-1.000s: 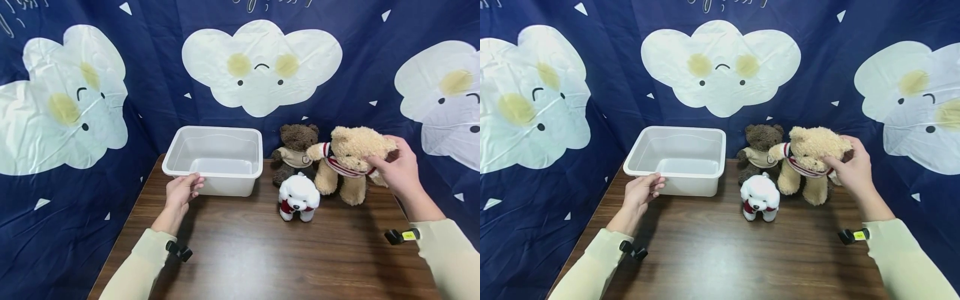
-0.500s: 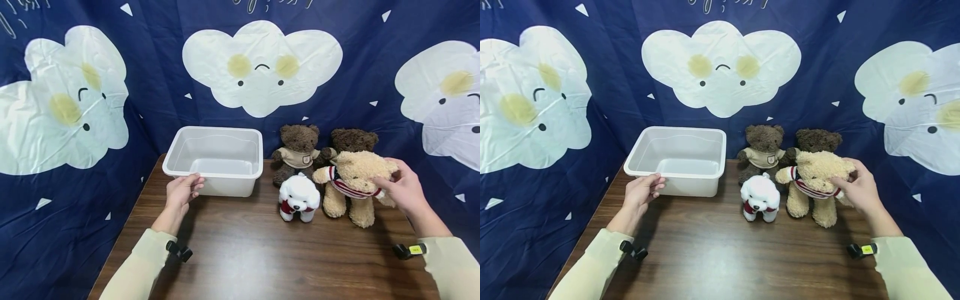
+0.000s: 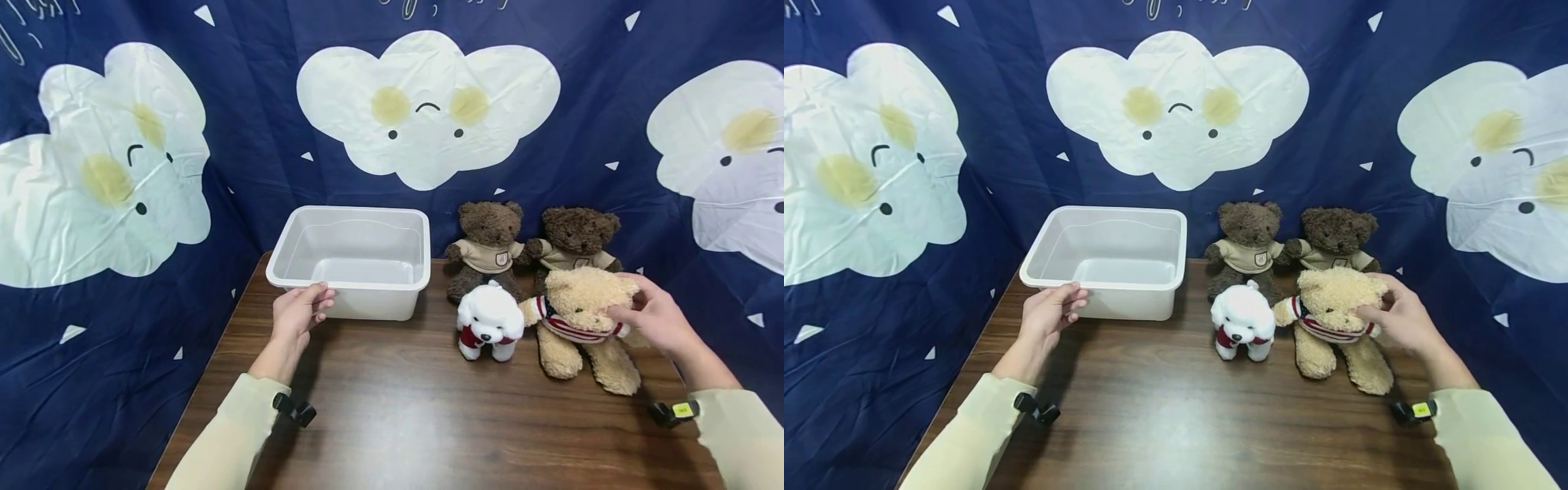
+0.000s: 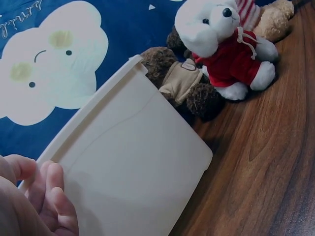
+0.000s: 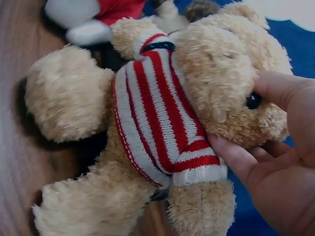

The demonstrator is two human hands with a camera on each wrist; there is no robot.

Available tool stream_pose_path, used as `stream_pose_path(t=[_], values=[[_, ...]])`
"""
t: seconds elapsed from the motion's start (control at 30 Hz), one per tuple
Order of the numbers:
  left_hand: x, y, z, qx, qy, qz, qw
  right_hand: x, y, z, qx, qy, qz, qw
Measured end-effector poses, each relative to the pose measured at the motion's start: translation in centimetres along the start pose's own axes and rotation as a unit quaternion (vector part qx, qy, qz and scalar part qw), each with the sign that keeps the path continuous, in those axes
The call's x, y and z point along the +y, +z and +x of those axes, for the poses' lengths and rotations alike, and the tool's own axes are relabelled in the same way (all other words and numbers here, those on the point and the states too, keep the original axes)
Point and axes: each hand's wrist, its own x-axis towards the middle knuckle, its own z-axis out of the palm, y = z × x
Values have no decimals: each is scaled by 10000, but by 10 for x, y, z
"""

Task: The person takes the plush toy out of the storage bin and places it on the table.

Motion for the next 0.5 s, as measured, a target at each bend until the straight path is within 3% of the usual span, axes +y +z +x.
stream_pose_path(t=[0.1, 0.2, 0.27, 0.4, 0.5], values=[[0, 0, 0, -2, -11, 28, 10000, 10, 4, 0, -78, 51, 218, 9997], [-1, 1, -1, 1, -8, 39, 10000, 18, 8, 1, -27, 61, 839, 9965], [-1, 1, -1, 4, -9, 35, 10000, 23, 10, 1, -56, 61, 1523, 9883], [0, 0, -1, 6, -23, 11, 10000, 28, 13, 3, -92, 16, 2756, 9612], [0, 0, -1, -7, -34, -6, 10000, 27, 13, 4, -59, 121, 2944, 9556]])
